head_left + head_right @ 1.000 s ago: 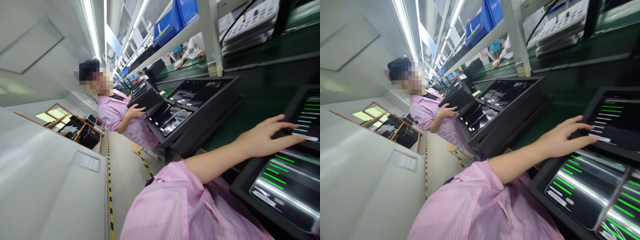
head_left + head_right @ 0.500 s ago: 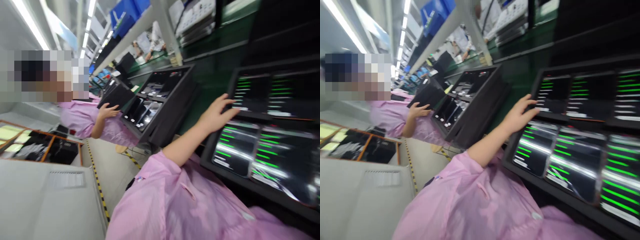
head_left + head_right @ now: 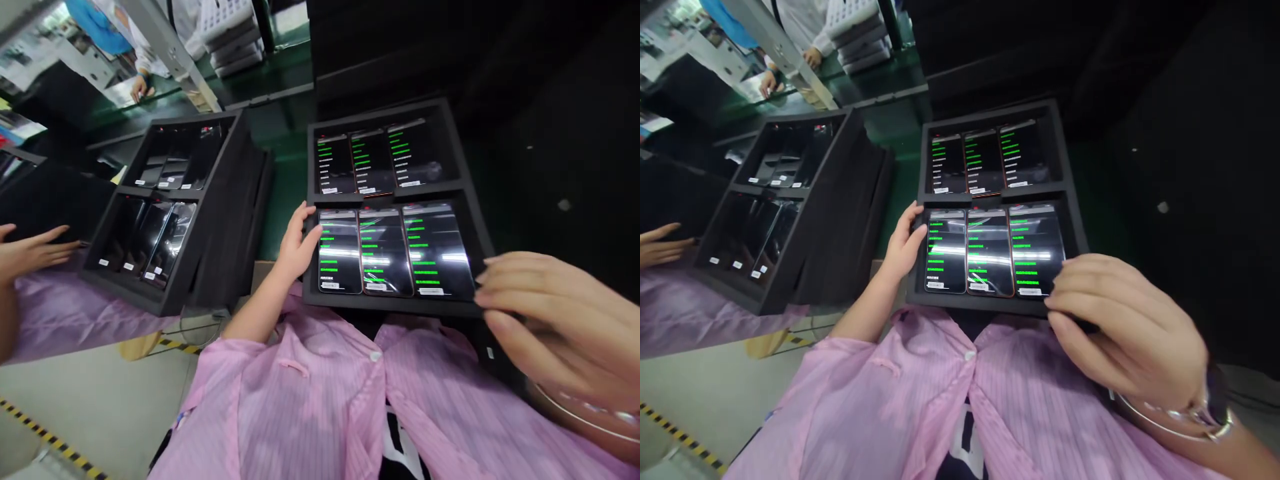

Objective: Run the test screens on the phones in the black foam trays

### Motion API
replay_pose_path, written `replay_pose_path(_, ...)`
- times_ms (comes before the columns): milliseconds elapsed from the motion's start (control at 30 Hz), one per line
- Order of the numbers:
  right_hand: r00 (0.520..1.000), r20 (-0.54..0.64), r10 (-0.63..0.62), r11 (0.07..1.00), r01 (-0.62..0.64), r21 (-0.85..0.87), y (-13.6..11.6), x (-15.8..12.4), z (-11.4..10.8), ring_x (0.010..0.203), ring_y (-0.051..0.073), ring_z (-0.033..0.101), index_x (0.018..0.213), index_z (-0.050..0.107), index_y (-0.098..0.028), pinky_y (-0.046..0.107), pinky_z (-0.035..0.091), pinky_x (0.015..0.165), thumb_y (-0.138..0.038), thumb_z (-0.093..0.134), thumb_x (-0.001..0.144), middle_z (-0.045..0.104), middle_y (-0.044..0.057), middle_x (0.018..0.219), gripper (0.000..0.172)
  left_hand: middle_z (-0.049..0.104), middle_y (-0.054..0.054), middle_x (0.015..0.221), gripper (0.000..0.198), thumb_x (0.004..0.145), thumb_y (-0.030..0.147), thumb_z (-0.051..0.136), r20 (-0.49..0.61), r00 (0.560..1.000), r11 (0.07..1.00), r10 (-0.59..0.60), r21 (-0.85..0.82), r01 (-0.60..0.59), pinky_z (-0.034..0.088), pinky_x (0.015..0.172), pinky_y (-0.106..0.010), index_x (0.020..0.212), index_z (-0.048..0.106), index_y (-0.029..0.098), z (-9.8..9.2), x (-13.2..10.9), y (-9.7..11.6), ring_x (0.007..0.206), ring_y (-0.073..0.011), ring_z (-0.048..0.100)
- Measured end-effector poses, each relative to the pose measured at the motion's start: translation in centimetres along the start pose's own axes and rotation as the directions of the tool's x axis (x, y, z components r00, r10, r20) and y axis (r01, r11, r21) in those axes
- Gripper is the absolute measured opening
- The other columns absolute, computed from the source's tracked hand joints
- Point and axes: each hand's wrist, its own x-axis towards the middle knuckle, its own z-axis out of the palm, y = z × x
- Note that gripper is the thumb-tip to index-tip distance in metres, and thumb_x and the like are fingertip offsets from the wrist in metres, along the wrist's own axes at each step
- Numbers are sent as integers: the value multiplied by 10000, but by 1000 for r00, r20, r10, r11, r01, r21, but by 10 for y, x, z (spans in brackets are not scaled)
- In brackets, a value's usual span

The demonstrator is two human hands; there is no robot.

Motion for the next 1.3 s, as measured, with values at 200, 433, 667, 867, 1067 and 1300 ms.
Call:
replay_pose_path(200, 988, 134, -77, 994, 86, -67, 23, 38, 17, 1150, 373, 701, 1304, 611, -251, 651, 547, 1079, -234, 659, 1001, 709, 163, 1212, 307, 327, -133, 1797, 672, 1019, 602, 577, 104, 992, 995, 72, 58, -79, 330, 1357, -482, 1596, 434, 288, -16, -22, 11, 1701, -284, 268)
replay_pose_path(433, 953, 260, 155, 986, -135, -96, 106, 131, 64, 1324, 360, 637, 1385, 623, -151, 590, 530, 1157, -283, 550, 1005, 690, 179, 1388, 409, 389, -102, 1768, 669, 1044, 537, 594, 59, 994, 967, 90, 233, -101, 281, 1374, -450, 1630, 415, 269, -15, 79, 23, 1715, -251, 216)
replay_pose_path(667, 939, 201, 280, 960, -279, -35, 149, 138, 106, 1310, 363, 651, 1329, 652, -176, 602, 527, 1155, -338, 554, 971, 712, 160, 1349, 405, 281, -153, 1811, 700, 1023, 574, 614, 91, 989, 946, -117, 312, 83, 430, 1284, -512, 1616, 462, 235, -5, 111, 31, 1664, -362, 342)
replay_pose_path(867, 922, 264, 282, 956, -292, -1, 148, 143, 107, 1318, 410, 642, 1335, 677, -187, 649, 538, 1134, -375, 564, 931, 703, 171, 1354, 459, 265, -101, 1822, 829, 960, 669, 641, 137, 973, 918, -185, 379, 121, 506, 1199, -582, 1674, 380, 338, -8, 115, 37, 1558, -432, 487)
replay_pose_path(1067, 921, 283, 267, 962, -270, -29, 151, 144, 111, 1360, 403, 615, 1322, 678, -198, 659, 481, 1199, -383, 525, 953, 708, 158, 1338, 441, 480, -151, 1697, 860, 977, 671, 607, 124, 975, 904, -184, 411, 119, 512, 1176, -574, 1694, 345, 277, -6, 124, 36, 1463, -435, 570)
replay_pose_path(1300, 925, 245, 289, 956, -291, -32, 154, 142, 116, 1294, 393, 652, 1259, 684, -199, 622, 553, 1109, -326, 568, 893, 736, 145, 1266, 404, 536, -146, 1636, 779, 1014, 636, 559, 124, 975, 877, -182, 468, 104, 518, 1165, -492, 1669, 393, 249, -8, 123, 44, 1433, -379, 596)
